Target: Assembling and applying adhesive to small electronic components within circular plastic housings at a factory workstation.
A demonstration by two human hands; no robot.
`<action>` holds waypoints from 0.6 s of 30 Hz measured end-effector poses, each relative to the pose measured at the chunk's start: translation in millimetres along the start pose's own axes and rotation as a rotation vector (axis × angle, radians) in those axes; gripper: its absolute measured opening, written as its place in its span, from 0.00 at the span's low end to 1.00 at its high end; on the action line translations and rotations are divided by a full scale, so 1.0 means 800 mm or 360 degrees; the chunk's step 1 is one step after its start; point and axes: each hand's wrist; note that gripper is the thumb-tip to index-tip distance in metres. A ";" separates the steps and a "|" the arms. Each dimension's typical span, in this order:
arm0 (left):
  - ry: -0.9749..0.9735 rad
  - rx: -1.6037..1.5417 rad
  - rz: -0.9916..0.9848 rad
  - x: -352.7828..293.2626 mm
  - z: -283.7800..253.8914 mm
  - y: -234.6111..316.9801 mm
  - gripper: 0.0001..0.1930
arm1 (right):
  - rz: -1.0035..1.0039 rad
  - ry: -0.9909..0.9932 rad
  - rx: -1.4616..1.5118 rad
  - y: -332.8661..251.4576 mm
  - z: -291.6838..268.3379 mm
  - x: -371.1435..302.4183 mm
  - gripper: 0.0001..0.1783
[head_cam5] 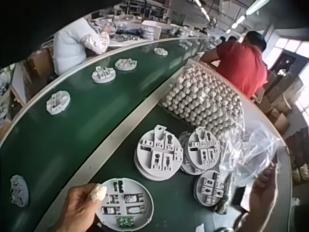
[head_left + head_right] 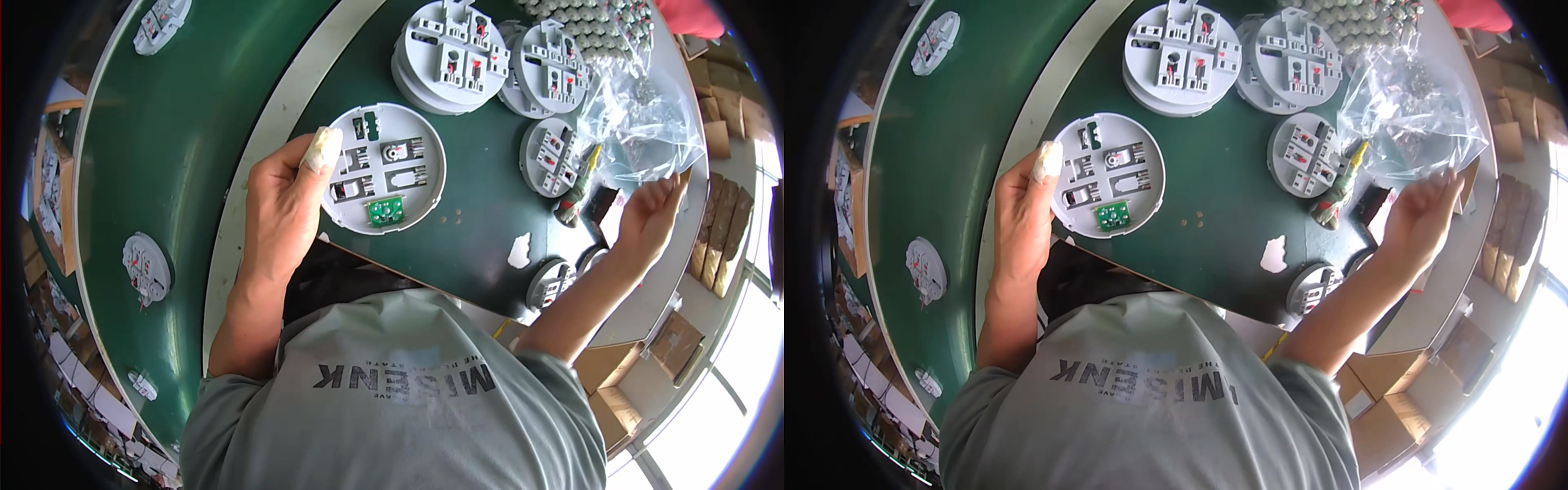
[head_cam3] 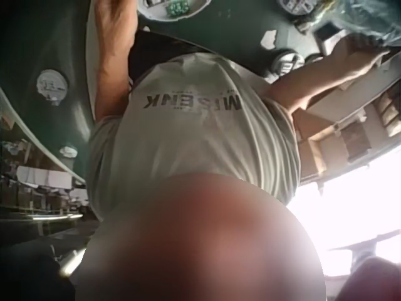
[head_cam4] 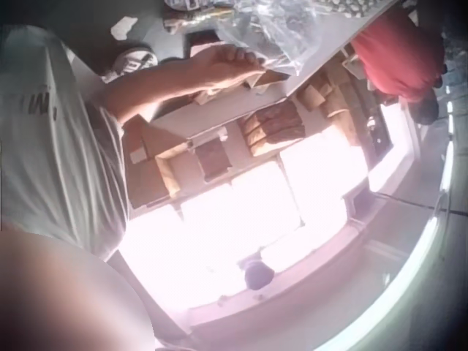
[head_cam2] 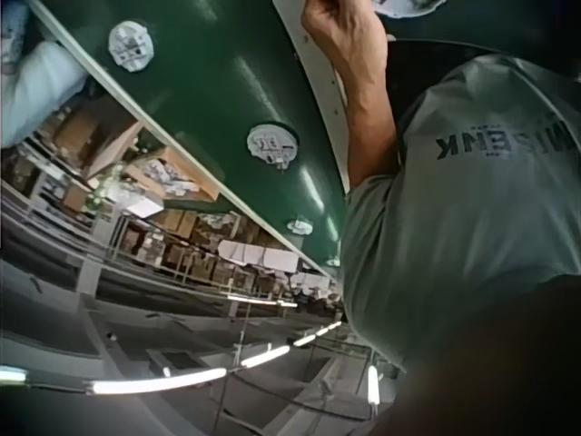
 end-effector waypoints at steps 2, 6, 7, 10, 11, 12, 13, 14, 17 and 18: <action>0.0001 0.0014 -0.0042 -0.001 -0.005 0.007 0.19 | -0.0064 -0.0022 0.0021 0.022 0.041 -0.046 0.13; 0.0012 0.0207 -0.0046 -0.016 -0.002 0.014 0.17 | 0.0222 -0.0176 -0.0242 0.057 0.118 -0.127 0.13; 0.0021 0.0311 -0.0013 -0.015 -0.004 0.018 0.16 | 0.0315 -0.0193 -0.0251 0.068 0.126 -0.137 0.12; 0.0157 0.0206 0.0065 0.017 -0.025 0.007 0.14 | 0.0580 -0.0785 -0.0387 0.107 0.128 -0.143 0.12; 0.0455 0.0124 0.0228 0.012 -0.038 0.008 0.14 | 0.0731 -0.0740 -0.0415 0.120 0.141 -0.154 0.13; 0.0732 0.0020 0.0369 0.006 -0.044 0.013 0.15 | 0.0706 -0.0781 -0.0379 0.125 0.148 -0.157 0.13; 0.0760 0.0043 0.0416 0.007 -0.054 0.024 0.15 | 0.0653 -0.0847 -0.0465 0.133 0.155 -0.157 0.13; 0.0884 0.0551 0.0617 0.008 -0.066 0.035 0.17 | 0.0616 -0.0925 -0.0557 0.141 0.159 -0.159 0.13; 0.0965 0.1664 0.0806 0.010 -0.105 0.048 0.22 | 0.0488 -0.1106 -0.0749 0.166 0.162 -0.159 0.13; 0.0807 0.1699 0.0686 0.013 -0.115 0.031 0.24 | 0.0369 -0.1132 -0.0883 0.175 0.161 -0.156 0.13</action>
Point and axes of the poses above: each hand's wrist, its own x-axis towards the middle knuckle, its own z-axis out of the palm, y = z × x, and after that the axes turned 6 degrees about -y, right-handed
